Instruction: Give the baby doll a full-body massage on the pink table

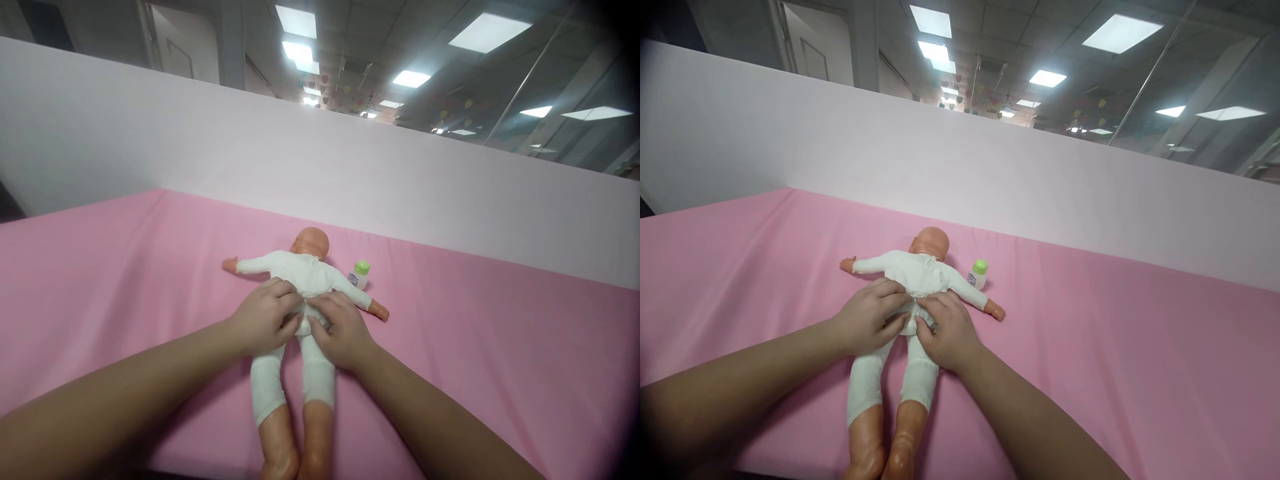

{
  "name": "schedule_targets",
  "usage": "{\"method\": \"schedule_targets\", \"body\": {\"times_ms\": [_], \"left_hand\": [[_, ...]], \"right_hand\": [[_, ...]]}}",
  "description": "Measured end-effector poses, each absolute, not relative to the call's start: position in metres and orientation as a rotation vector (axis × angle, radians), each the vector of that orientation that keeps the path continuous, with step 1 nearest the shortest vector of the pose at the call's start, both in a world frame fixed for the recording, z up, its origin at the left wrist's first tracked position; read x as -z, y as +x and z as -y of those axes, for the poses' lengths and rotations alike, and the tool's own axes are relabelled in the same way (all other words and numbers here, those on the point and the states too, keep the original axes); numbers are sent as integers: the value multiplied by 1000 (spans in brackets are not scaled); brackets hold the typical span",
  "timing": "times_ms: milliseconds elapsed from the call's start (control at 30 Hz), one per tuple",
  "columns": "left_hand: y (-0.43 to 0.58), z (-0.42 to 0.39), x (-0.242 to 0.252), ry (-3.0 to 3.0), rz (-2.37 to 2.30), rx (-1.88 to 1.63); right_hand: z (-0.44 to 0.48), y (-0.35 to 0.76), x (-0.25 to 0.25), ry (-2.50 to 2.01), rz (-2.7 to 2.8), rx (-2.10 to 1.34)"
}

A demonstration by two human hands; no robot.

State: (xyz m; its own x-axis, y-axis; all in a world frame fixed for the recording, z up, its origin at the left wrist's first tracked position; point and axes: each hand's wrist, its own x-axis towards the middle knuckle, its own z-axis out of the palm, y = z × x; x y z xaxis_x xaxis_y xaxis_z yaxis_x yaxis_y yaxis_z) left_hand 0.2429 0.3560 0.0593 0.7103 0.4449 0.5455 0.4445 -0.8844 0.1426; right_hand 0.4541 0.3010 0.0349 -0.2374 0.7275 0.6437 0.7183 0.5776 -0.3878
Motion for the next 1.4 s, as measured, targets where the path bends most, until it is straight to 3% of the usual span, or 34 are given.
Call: {"method": "schedule_targets", "body": {"times_ms": [267, 667, 1000, 1233, 1400], "left_hand": [[245, -363, -55, 2864, -819, -804], [240, -348, -63, 2680, -627, -928], [244, -348, -60, 3027, -579, -1219], [249, -348, -60, 2919, -723, -825], [248, -349, -58, 2897, -715, -864]], "right_hand": [[-304, 456, -34, -1213, 2038, -116], [-292, 452, -46, -1189, 2031, -217], [-294, 451, -41, -1175, 2011, 1], [-299, 452, -36, -1224, 2040, -51], [-299, 453, -35, -1202, 2043, -57]]}}
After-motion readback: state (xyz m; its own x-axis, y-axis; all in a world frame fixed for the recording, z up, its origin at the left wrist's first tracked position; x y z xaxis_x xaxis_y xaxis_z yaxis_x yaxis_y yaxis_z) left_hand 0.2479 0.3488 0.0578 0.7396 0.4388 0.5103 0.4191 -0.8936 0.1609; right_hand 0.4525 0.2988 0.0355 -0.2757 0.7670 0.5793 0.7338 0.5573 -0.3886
